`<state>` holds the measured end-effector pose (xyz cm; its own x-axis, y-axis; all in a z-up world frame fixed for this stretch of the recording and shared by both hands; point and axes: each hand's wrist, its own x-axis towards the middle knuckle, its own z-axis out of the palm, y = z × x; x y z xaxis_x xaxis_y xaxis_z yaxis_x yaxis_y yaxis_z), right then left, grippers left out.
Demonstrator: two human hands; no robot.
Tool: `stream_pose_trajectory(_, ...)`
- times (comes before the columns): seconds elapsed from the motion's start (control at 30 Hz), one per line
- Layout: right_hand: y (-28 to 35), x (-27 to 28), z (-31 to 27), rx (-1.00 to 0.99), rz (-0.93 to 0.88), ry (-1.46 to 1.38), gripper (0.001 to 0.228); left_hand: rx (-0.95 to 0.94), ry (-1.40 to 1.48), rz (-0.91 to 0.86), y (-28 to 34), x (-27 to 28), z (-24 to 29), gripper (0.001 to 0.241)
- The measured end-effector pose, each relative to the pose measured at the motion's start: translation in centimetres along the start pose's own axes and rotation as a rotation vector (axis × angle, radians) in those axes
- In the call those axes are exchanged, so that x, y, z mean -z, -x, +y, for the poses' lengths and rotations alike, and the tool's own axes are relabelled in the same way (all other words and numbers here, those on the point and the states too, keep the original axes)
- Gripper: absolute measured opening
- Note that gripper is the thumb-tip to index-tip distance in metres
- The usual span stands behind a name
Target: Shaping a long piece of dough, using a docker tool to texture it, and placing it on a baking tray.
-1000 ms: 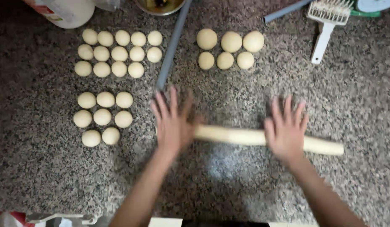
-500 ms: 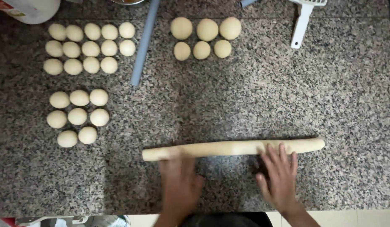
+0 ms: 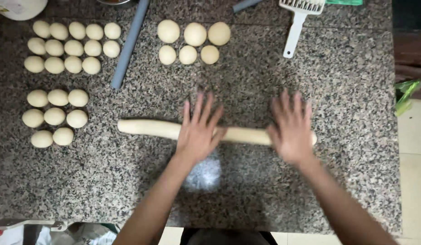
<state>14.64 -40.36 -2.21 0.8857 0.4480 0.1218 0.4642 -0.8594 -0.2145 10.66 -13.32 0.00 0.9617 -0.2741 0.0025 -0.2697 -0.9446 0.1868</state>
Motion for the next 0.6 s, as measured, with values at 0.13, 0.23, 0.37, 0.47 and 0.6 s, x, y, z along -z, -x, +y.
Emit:
stream_pose_trajectory(0.13, 9.3, 0.1, -2.4, 0.033, 0.053, -0.109, 0.063, -0.054, 0.033, 0.011, 8.7, -1.8, 3.1, 0.056)
stream_pose_trajectory(0.23, 14.1, 1.4, -4.9, -0.104, -0.016, -0.315, 0.063, 0.042, -0.053, 0.146, 12.0, -3.4, 7.9, 0.075)
stream_pose_trajectory(0.37, 11.8, -1.5, -3.8, 0.049, -0.053, -0.112, 0.066, -0.026, 0.113, -0.002, 7.8, -5.8, 13.7, 0.073)
stream_pose_trajectory(0.47, 3.6, -2.8, 0.0, 0.007, -0.006, 0.026, 0.06, 0.051, -0.063, 0.111, -0.9, -5.0, 11.8, 0.061)
stream_pose_trajectory(0.6, -4.6, -1.7, 4.2, -0.212, -0.112, -0.118, 0.07, 0.187, 0.046, 0.019, -8.9, -2.9, 5.9, 0.069)
